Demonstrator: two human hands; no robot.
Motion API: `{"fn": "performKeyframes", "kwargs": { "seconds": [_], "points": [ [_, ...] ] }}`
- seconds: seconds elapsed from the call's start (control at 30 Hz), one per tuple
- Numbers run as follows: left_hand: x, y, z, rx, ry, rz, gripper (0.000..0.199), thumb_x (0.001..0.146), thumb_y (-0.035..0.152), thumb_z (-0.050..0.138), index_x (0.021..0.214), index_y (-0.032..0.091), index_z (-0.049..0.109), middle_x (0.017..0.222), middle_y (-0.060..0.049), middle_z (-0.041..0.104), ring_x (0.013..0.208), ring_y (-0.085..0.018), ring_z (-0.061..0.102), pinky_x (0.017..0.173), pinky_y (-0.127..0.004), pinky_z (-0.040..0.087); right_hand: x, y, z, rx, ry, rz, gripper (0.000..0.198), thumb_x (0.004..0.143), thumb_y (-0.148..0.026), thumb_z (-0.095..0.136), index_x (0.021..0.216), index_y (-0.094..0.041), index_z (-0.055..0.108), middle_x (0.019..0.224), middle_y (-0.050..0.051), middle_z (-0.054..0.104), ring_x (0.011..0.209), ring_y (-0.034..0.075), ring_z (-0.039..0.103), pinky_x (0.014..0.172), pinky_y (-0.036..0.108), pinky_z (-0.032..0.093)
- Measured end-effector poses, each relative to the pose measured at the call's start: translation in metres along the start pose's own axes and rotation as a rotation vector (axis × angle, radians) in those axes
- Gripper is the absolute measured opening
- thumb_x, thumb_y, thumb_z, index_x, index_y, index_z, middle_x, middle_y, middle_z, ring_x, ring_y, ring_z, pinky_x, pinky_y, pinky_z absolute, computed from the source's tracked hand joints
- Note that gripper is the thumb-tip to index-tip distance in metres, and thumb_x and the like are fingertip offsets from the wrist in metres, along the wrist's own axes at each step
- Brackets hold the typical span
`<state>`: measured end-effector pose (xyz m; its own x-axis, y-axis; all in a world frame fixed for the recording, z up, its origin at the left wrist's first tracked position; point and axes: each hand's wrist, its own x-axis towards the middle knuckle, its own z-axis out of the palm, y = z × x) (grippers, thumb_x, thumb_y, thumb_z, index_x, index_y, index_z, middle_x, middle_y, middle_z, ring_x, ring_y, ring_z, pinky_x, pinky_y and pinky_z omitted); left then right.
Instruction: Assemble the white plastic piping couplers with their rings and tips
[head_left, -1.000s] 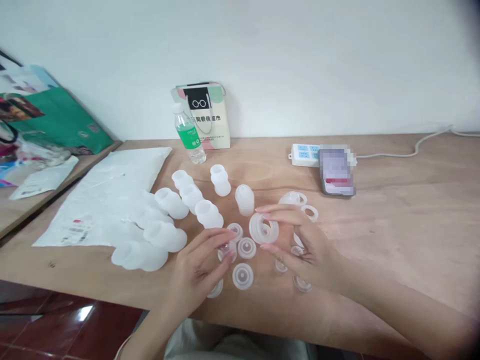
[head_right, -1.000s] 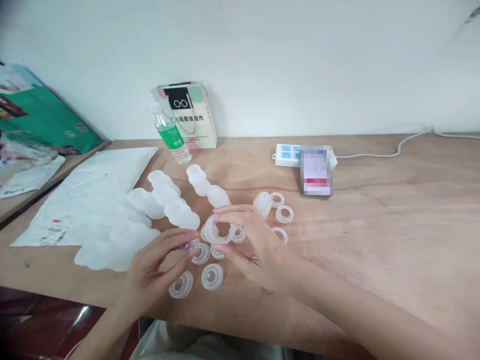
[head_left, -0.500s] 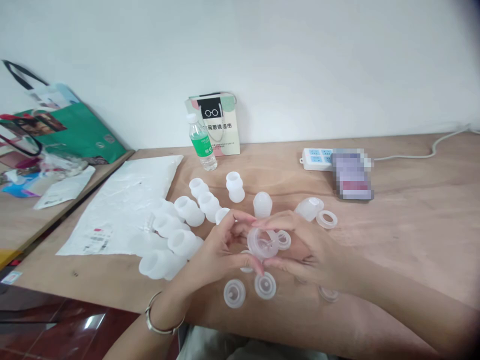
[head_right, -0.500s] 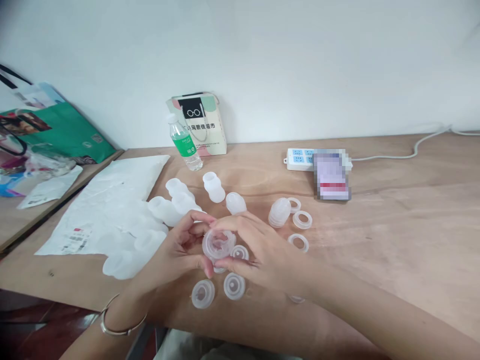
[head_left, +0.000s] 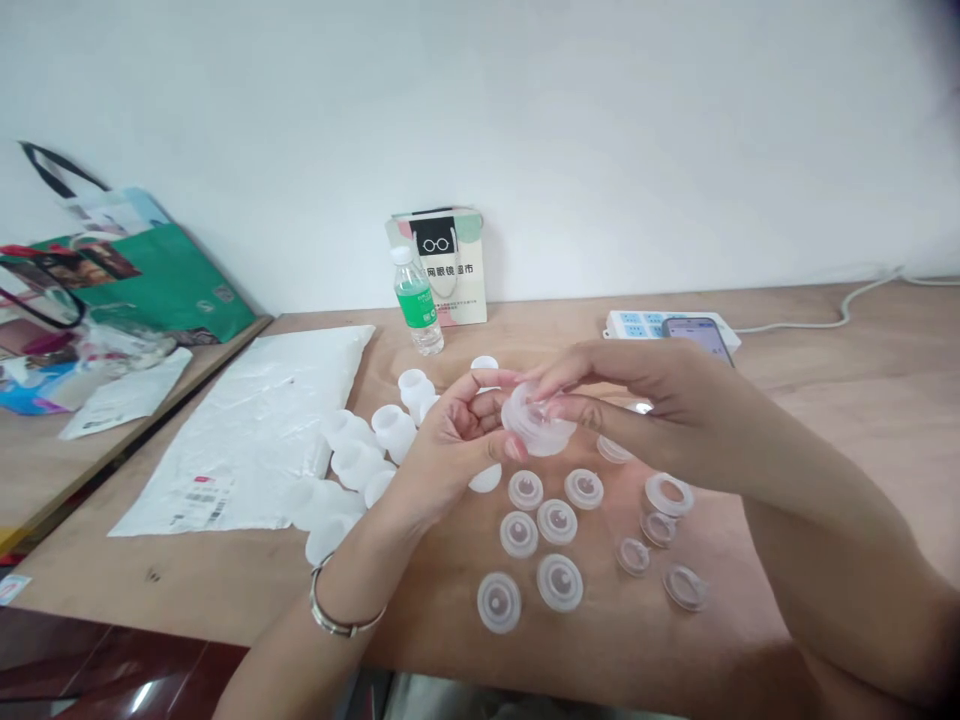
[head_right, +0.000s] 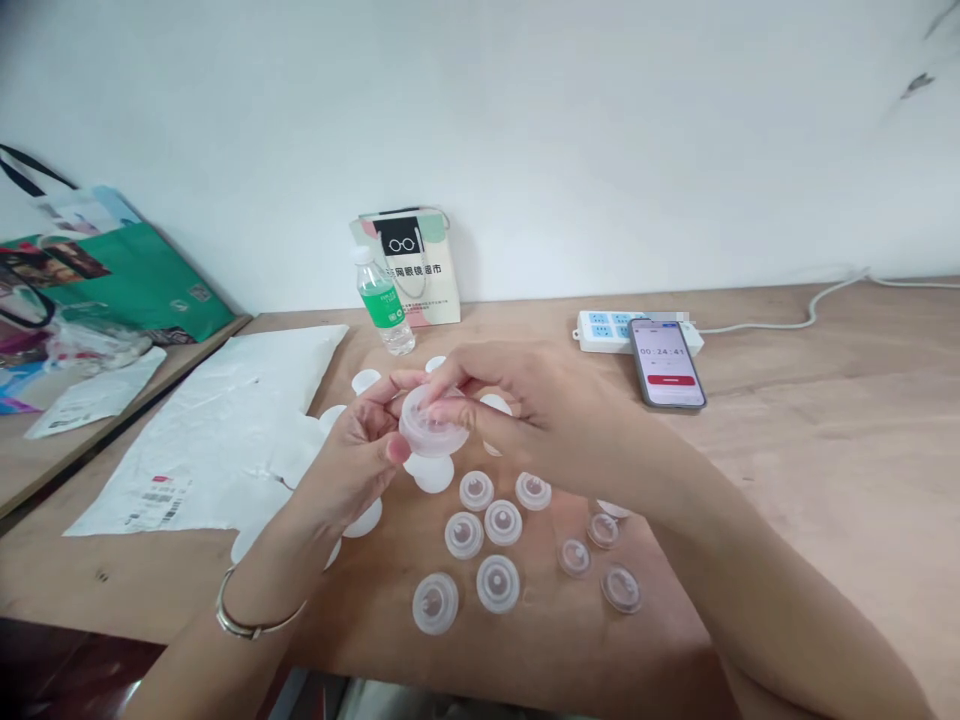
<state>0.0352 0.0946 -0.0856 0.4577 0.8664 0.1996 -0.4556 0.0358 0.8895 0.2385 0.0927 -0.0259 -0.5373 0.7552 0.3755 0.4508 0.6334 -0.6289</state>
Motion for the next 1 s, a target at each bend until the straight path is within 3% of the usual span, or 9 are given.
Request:
{"fn": "performKeyframes", "kwargs": {
  "seconds": [0.13, 0.23, 0.43, 0.63, 0.83, 1.0],
  "points": [
    [0.003, 0.008, 0.004, 0.073, -0.062, -0.001, 0.044, 0.068, 0.029, 0.084, 0.108, 0.024, 0.067, 0.094, 0.0, 0.072, 0.088, -0.011, 0.066, 0.077, -0.017, 0.052, -0.001, -0.004, -0.002, 0.03, 0.041, 0.012, 0.011, 0.086, -0.029, 0.061, 0.089, -0.027, 0.071, 0.091, -0.003, 0.074, 0.084, 0.017, 0.069, 0.072, 0.028, 0.053],
    [0.003, 0.012, 0.009, 0.116, -0.131, -0.036, 0.045, 0.067, 0.024, 0.085, 0.108, 0.023, 0.066, 0.096, -0.001, 0.07, 0.087, -0.013, 0.066, 0.074, -0.019, 0.051, -0.003, -0.005, 0.004, 0.061, 0.075, -0.014, 0.011, 0.087, -0.025, 0.06, 0.083, -0.026, 0.07, 0.086, -0.003, 0.074, 0.083, 0.016, 0.069, 0.073, 0.027, 0.053],
    [-0.01, 0.001, 0.017, 0.227, 0.067, 0.021, 0.034, 0.066, 0.015, 0.083, 0.096, 0.019, 0.068, 0.084, 0.002, 0.067, 0.075, -0.009, 0.06, 0.068, -0.019, 0.047, -0.008, -0.001, 0.022, 0.014, 0.079, -0.141, 0.011, 0.087, -0.013, 0.057, 0.083, -0.021, 0.064, 0.089, -0.001, 0.071, 0.081, 0.014, 0.066, 0.076, 0.027, 0.049],
    [-0.023, -0.023, 0.003, 0.274, 0.082, 0.042, 0.045, 0.059, 0.012, 0.085, 0.099, 0.022, 0.067, 0.086, 0.001, 0.068, 0.077, -0.013, 0.061, 0.069, -0.023, 0.047, -0.015, 0.01, 0.037, 0.019, 0.115, -0.136, 0.013, 0.089, -0.011, 0.053, 0.083, -0.02, 0.06, 0.082, 0.001, 0.066, 0.077, 0.014, 0.062, 0.068, 0.026, 0.048],
    [-0.029, -0.036, -0.009, 0.583, 0.083, 0.267, 0.039, 0.064, 0.029, 0.081, 0.097, 0.021, 0.064, 0.087, -0.002, 0.064, 0.078, -0.019, 0.056, 0.07, -0.03, 0.044, -0.016, 0.008, 0.042, -0.058, 0.172, -0.206, 0.018, 0.088, -0.005, 0.048, 0.081, -0.021, 0.054, 0.075, -0.001, 0.061, 0.067, 0.011, 0.056, 0.063, 0.024, 0.044],
    [-0.028, -0.036, -0.005, 0.783, 0.142, 0.277, 0.031, 0.066, 0.034, 0.079, 0.086, 0.019, 0.06, 0.075, 0.001, 0.059, 0.069, -0.015, 0.051, 0.067, -0.029, 0.039, -0.02, 0.009, 0.045, -0.151, 0.17, -0.2, 0.02, 0.085, -0.002, 0.045, 0.08, -0.02, 0.053, 0.076, 0.0, 0.062, 0.068, 0.013, 0.055, 0.063, 0.025, 0.044]
  ]
}}
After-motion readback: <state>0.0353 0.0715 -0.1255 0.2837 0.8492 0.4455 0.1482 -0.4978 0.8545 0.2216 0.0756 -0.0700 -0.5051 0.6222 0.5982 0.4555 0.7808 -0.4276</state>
